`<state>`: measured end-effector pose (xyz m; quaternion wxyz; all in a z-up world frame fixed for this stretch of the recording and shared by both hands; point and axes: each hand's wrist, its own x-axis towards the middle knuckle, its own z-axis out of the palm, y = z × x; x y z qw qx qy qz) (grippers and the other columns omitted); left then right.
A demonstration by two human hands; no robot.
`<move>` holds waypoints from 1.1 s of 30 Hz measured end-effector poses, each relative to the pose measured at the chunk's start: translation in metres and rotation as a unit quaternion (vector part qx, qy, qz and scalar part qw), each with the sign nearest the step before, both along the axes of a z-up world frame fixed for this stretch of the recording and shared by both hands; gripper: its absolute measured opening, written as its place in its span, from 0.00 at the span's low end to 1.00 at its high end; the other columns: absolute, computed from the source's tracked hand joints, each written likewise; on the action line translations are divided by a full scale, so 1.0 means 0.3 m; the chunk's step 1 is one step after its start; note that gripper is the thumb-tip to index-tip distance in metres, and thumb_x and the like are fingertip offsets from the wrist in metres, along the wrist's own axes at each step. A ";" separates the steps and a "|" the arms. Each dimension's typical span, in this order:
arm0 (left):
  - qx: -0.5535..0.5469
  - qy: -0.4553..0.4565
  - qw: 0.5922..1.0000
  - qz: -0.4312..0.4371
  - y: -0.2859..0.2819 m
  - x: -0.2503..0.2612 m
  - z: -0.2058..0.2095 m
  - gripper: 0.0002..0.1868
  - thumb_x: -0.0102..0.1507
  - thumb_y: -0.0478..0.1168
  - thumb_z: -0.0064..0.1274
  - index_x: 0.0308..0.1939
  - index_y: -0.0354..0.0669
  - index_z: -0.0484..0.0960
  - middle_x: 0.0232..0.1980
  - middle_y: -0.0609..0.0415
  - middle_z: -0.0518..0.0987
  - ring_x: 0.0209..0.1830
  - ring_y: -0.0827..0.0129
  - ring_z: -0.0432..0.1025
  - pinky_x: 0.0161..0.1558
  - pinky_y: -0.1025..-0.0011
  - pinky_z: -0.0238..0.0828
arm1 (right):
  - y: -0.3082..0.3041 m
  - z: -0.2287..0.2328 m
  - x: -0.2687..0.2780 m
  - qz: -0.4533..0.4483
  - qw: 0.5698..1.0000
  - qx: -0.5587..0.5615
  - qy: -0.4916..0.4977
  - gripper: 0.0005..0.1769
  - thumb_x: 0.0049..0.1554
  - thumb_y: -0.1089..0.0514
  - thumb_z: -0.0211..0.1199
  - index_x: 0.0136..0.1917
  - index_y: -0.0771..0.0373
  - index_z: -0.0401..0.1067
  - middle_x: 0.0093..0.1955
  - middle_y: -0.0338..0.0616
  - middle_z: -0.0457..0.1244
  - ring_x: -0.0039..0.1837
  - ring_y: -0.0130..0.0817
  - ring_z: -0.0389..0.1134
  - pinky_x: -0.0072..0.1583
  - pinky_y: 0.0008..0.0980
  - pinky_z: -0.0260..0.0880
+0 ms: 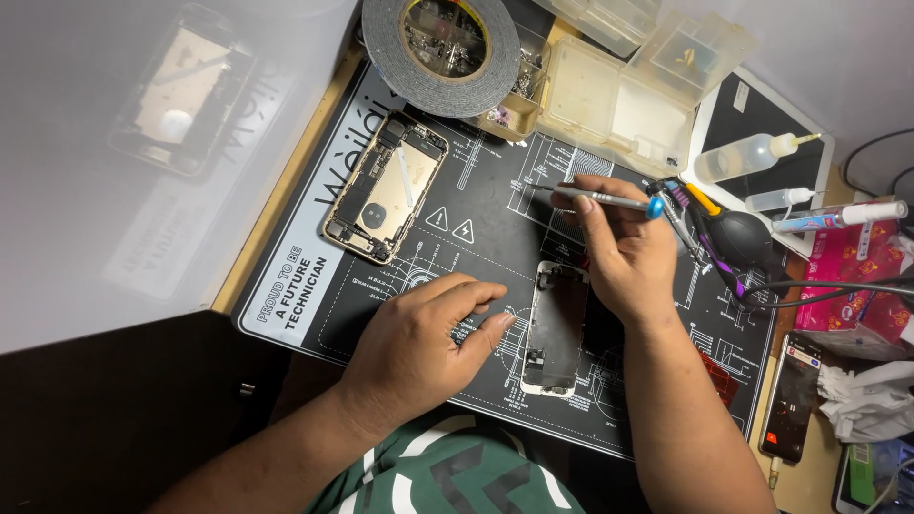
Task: The person uses a screwdriver to tighten screws on the internal metal plate of a disassembled smartphone. They then align and press the phone's screen assembly onto the main body to reassemble the device.
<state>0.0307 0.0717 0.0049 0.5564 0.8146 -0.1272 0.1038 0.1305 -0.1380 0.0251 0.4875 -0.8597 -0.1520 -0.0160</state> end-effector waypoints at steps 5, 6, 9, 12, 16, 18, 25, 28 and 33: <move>-0.074 0.001 0.997 0.001 0.011 0.018 0.003 0.14 0.63 0.37 0.59 0.51 0.34 0.81 0.42 0.51 0.84 0.41 0.69 0.80 0.46 0.75 0.83 | -0.034 0.020 -0.050 0.017 0.995 0.094 -0.001 0.10 0.68 0.64 0.51 0.61 0.71 0.66 0.53 0.61 0.69 0.54 0.47 0.76 0.55 0.34 0.79; -0.072 0.003 0.997 0.004 0.012 0.019 0.007 0.14 0.63 0.37 0.59 0.51 0.34 0.81 0.42 0.51 0.84 0.41 0.69 0.80 0.46 0.75 0.83 | -0.050 0.012 -0.069 0.020 0.995 0.096 0.001 0.10 0.68 0.64 0.51 0.61 0.71 0.66 0.53 0.61 0.69 0.54 0.47 0.76 0.55 0.34 0.79; -0.160 0.043 0.985 0.048 0.018 0.019 0.015 0.15 0.61 0.37 0.63 0.51 0.37 0.82 0.45 0.52 0.86 0.43 0.73 0.82 0.46 0.76 0.84 | -0.068 -0.001 -0.118 0.050 0.945 0.296 0.133 0.11 0.69 0.61 0.51 0.62 0.67 0.66 0.54 0.65 0.68 0.55 0.56 0.75 0.59 0.43 0.79; -0.170 0.037 0.984 0.032 0.021 0.018 0.016 0.17 0.59 0.36 0.65 0.51 0.36 0.83 0.44 0.50 0.86 0.42 0.72 0.82 0.46 0.78 0.85 | -0.042 0.009 -0.152 0.104 0.923 0.331 0.167 0.10 0.69 0.61 0.50 0.61 0.67 0.64 0.53 0.68 0.68 0.56 0.57 0.75 0.58 0.48 0.80; -0.162 0.044 0.985 0.028 0.027 0.013 0.028 0.10 0.60 0.38 0.64 0.45 0.41 0.85 0.43 0.56 0.88 0.37 0.74 0.83 0.42 0.79 0.83 | -0.023 0.003 -0.170 0.161 0.896 0.363 0.198 0.10 0.71 0.61 0.46 0.62 0.67 0.61 0.58 0.78 0.65 0.59 0.63 0.73 0.59 0.48 0.80; -0.165 0.045 0.985 0.021 0.033 0.011 0.035 0.08 0.62 0.39 0.62 0.44 0.43 0.86 0.41 0.59 0.88 0.35 0.76 0.83 0.39 0.80 0.82 | -0.016 0.003 -0.177 0.169 0.892 0.363 0.209 0.10 0.71 0.61 0.45 0.62 0.66 0.60 0.59 0.79 0.64 0.59 0.64 0.73 0.61 0.50 0.79; -0.162 0.028 0.986 0.008 0.039 0.015 0.035 0.05 0.62 0.37 0.63 0.40 0.42 0.86 0.38 0.58 0.87 0.34 0.76 0.82 0.38 0.81 0.81 | -0.018 0.009 -0.184 0.173 0.890 0.355 0.229 0.10 0.71 0.61 0.44 0.62 0.66 0.60 0.61 0.76 0.64 0.61 0.62 0.72 0.62 0.48 0.78; -0.156 0.020 0.988 0.007 0.038 0.015 0.034 0.04 0.62 0.37 0.63 0.40 0.43 0.86 0.38 0.58 0.87 0.34 0.76 0.82 0.37 0.81 0.80 | -0.021 0.009 -0.186 0.176 0.889 0.352 0.233 0.10 0.71 0.61 0.44 0.62 0.66 0.60 0.60 0.76 0.64 0.60 0.62 0.73 0.62 0.49 0.78; -0.171 0.034 0.985 0.007 0.041 0.013 0.025 0.05 0.62 0.36 0.63 0.41 0.42 0.86 0.38 0.58 0.87 0.34 0.76 0.81 0.38 0.81 0.80 | -0.020 0.009 -0.188 0.177 0.884 0.364 0.235 0.10 0.71 0.62 0.43 0.62 0.66 0.59 0.61 0.78 0.64 0.60 0.62 0.73 0.62 0.50 0.78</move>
